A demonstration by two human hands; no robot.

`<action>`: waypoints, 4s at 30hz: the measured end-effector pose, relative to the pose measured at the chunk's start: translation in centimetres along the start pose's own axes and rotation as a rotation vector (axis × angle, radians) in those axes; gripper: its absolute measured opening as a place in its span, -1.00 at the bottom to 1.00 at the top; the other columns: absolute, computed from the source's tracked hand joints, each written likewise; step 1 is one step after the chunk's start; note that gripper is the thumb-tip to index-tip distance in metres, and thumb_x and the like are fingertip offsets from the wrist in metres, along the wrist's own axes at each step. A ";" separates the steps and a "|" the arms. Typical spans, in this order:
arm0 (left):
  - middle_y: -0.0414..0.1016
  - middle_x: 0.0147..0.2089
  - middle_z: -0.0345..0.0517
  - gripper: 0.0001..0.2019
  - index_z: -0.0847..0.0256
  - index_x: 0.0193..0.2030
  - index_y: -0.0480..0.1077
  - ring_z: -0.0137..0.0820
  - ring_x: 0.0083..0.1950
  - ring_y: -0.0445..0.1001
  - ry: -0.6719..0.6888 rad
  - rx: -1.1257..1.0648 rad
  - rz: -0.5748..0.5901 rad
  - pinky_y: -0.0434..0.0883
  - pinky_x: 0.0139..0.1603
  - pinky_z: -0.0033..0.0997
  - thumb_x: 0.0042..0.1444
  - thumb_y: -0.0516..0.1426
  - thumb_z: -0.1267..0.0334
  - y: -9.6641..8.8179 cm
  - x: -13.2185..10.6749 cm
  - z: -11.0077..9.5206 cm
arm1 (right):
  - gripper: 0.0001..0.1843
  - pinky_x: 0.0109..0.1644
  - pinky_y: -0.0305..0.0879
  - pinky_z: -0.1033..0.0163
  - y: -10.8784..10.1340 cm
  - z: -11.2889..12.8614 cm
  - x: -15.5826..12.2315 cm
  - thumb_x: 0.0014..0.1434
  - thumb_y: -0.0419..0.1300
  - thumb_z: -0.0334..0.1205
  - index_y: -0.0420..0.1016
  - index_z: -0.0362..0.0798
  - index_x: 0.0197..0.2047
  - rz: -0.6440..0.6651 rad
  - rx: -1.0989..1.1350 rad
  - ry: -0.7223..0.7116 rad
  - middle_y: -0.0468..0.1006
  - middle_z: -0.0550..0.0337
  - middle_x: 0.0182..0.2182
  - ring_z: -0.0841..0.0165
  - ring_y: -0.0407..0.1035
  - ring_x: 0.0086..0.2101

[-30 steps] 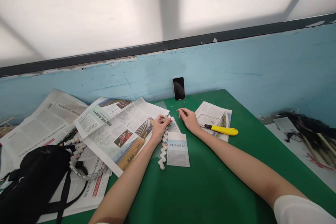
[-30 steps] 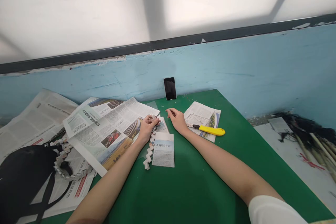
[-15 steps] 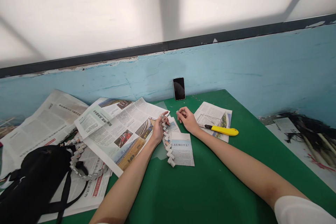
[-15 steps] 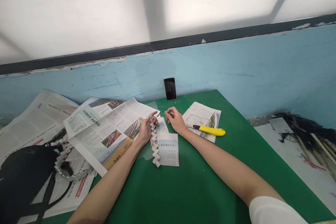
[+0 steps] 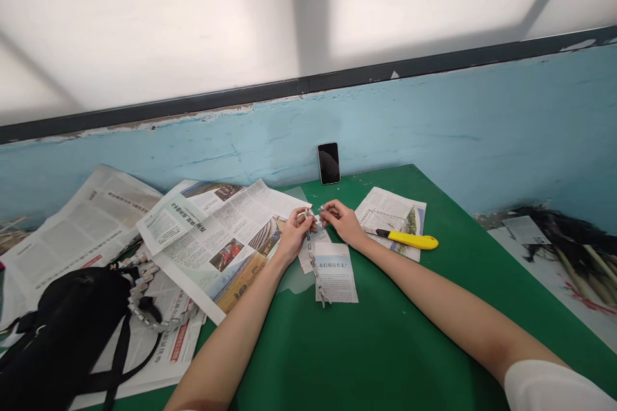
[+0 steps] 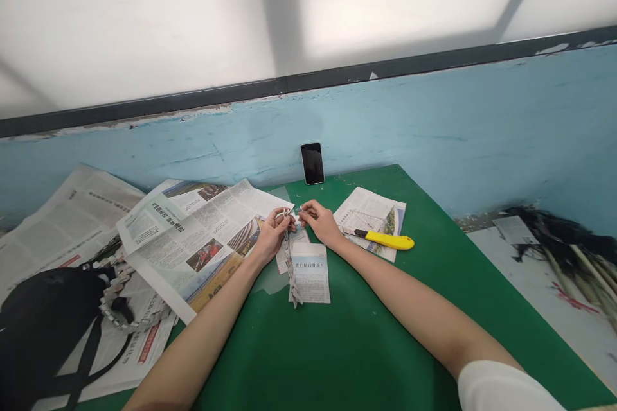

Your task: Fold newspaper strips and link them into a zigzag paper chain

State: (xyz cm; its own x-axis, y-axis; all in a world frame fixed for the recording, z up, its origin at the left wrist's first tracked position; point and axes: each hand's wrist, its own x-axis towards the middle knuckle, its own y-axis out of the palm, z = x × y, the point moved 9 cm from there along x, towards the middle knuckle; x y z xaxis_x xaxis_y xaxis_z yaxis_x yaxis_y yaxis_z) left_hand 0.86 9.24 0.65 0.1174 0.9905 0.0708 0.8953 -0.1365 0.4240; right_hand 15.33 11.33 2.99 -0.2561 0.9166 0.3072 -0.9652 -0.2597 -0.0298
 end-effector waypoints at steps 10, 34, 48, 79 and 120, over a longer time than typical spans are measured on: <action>0.49 -0.40 -0.29 -0.52 0.19 -0.20 0.30 -0.53 -0.45 0.40 -0.018 0.031 -0.032 0.29 -0.39 -0.52 -0.09 0.46 0.10 -0.8 0.0 0.8 | -0.77 -0.28 0.35 0.23 0.4 2.8 -1.5 0.36 0.18 0.00 0.41 0.02 -0.22 0.032 -0.236 -0.213 0.51 0.24 -0.46 0.33 0.43 -0.43; 0.59 -0.35 -0.21 -0.47 0.19 -0.23 0.33 -0.48 -0.36 0.51 -0.047 0.046 -0.034 0.34 -0.28 -0.52 -0.21 0.51 0.08 -0.8 -0.2 0.8 | -0.80 -0.21 0.35 0.26 1.4 3.6 -2.5 0.39 0.15 -0.02 0.41 0.04 -0.18 0.099 -0.395 -0.371 0.50 0.19 -0.36 0.33 0.41 -0.36; 0.54 -0.39 -0.25 -0.53 0.19 -0.21 0.36 -0.50 -0.38 0.47 -0.025 0.064 -0.011 0.31 -0.30 -0.55 -0.12 0.48 0.08 -0.1 -0.4 0.1 | -0.79 -0.23 0.33 0.25 1.5 3.5 -2.4 0.39 0.13 0.00 0.39 0.04 -0.18 0.116 -0.380 -0.330 0.48 0.19 -0.38 0.30 0.40 -0.36; 0.62 -0.27 -0.09 -0.54 0.21 -0.05 0.53 -0.40 -0.30 0.54 -0.049 0.099 0.002 0.41 -0.21 -0.45 -0.03 0.44 0.04 -0.7 -0.4 0.9 | -0.79 -0.26 0.26 0.24 1.9 3.4 -2.4 0.44 0.05 -0.04 0.38 0.06 -0.20 0.202 -0.397 -0.304 0.46 0.23 -0.42 0.30 0.37 -0.42; 0.51 -0.41 -0.22 -0.46 0.22 0.08 0.43 -0.51 -0.46 0.38 -0.032 0.231 0.057 0.28 -0.38 -0.53 0.06 0.37 -0.02 0.2 -0.7 0.2 | -0.75 -0.31 0.23 0.27 1.3 2.2 -1.6 0.37 0.16 0.00 0.38 0.00 -0.24 0.170 -0.170 -0.152 0.44 0.30 -0.51 0.36 0.32 -0.47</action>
State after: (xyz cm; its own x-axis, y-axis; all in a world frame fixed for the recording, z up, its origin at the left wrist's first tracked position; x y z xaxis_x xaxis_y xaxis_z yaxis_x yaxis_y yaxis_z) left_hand 1.06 8.51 0.53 0.1804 0.9818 0.0588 0.9611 -0.1887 0.2017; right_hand 14.61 8.88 4.54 -0.4163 0.8048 0.4230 -0.9075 -0.3392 -0.2478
